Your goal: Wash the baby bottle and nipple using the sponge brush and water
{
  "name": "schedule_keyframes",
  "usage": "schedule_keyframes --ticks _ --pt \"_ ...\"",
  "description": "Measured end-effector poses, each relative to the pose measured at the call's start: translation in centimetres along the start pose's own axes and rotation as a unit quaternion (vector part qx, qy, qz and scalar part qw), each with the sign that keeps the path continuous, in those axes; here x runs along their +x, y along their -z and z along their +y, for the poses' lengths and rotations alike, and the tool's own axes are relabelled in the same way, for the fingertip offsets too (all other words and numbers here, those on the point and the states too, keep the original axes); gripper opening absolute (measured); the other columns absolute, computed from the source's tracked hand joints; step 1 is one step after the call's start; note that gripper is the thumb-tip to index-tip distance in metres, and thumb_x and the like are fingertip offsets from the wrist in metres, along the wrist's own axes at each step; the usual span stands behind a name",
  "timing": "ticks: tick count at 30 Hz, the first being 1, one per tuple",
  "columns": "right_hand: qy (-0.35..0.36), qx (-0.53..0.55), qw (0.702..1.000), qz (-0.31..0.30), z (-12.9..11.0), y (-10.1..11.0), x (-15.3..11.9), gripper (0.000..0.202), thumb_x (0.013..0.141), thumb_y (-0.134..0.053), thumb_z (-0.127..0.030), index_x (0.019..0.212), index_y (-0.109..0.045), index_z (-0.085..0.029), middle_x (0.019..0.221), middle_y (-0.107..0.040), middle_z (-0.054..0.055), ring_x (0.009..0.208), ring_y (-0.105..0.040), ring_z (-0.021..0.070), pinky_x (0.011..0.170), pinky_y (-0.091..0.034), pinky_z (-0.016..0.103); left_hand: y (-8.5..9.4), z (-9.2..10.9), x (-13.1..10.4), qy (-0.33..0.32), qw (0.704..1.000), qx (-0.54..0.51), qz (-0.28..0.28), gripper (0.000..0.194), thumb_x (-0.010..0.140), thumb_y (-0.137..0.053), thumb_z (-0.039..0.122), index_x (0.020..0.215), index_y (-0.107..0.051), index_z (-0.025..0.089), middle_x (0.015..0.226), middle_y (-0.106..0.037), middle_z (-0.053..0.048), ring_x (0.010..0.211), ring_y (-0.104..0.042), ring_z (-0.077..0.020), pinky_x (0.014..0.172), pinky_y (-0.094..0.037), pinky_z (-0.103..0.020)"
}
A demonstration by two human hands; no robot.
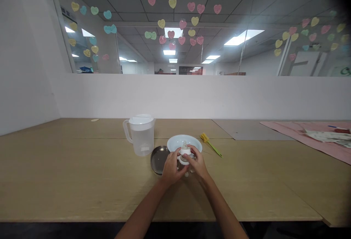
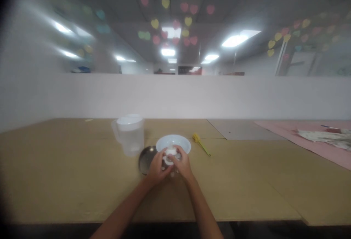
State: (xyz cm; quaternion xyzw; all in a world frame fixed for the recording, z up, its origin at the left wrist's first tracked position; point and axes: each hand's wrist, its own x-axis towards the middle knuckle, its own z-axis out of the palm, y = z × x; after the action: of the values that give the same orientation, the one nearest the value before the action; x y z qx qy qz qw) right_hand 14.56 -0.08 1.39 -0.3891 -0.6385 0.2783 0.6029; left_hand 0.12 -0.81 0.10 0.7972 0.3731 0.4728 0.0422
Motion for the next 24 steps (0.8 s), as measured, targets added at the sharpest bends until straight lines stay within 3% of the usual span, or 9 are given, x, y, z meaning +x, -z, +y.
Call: schedule_keyframes --ticks 8,16,20,24 --pt "-0.055 0.208 0.977 0.005 -0.5 0.3 0.9 0.047 0.055 -0.075 -0.025 0.097 -0.055 -0.020 0.100 -0.062 0.005 0.092 -0.058 0.0187 0.080 -0.046 0.030 -0.1 0.2 0.0 -0.009 1.000 0.010 0.016 0.073 0.076 -0.053 0.040 0.134 -0.019 0.012 0.101 -0.056 -0.011 0.092 -0.053 -0.0220 0.083 -0.042 -0.039" --pt "-0.108 0.397 0.905 0.109 -1.4 1.2 1.0 0.055 0.050 -0.076 -0.015 0.099 -0.051 -0.023 0.100 -0.061 0.000 0.086 -0.061 0.0150 0.076 -0.051 0.028 -0.3 0.0 -0.1 0.001 1.000 0.014 0.009 0.077 0.076 -0.054 0.042 0.135 -0.016 0.012 0.102 -0.055 -0.012 0.093 -0.052 -0.0224 0.083 -0.041 -0.039" --pt "-0.101 0.493 0.852 0.145 -1.2 2.4 1.4 0.040 0.058 -0.071 -0.013 0.092 -0.052 -0.021 0.099 -0.062 0.000 0.096 -0.058 0.0125 0.088 -0.047 0.026 -0.3 -0.1 -0.1 0.001 1.000 0.009 0.009 0.077 0.076 -0.053 0.043 0.135 -0.017 0.012 0.102 -0.055 -0.011 0.094 -0.052 -0.0225 0.084 -0.041 -0.039" --pt "-0.107 0.551 0.813 0.155 -0.4 4.0 1.5 0.025 0.070 -0.058 -0.010 0.094 -0.055 -0.016 0.101 -0.061 0.005 0.102 -0.055 0.0111 0.088 -0.048 0.021 -0.3 -0.1 -0.1 0.008 1.000 0.009 0.002 0.075 0.076 -0.053 0.043 0.135 -0.019 0.013 0.103 -0.055 -0.011 0.095 -0.052 -0.0226 0.085 -0.041 -0.039"
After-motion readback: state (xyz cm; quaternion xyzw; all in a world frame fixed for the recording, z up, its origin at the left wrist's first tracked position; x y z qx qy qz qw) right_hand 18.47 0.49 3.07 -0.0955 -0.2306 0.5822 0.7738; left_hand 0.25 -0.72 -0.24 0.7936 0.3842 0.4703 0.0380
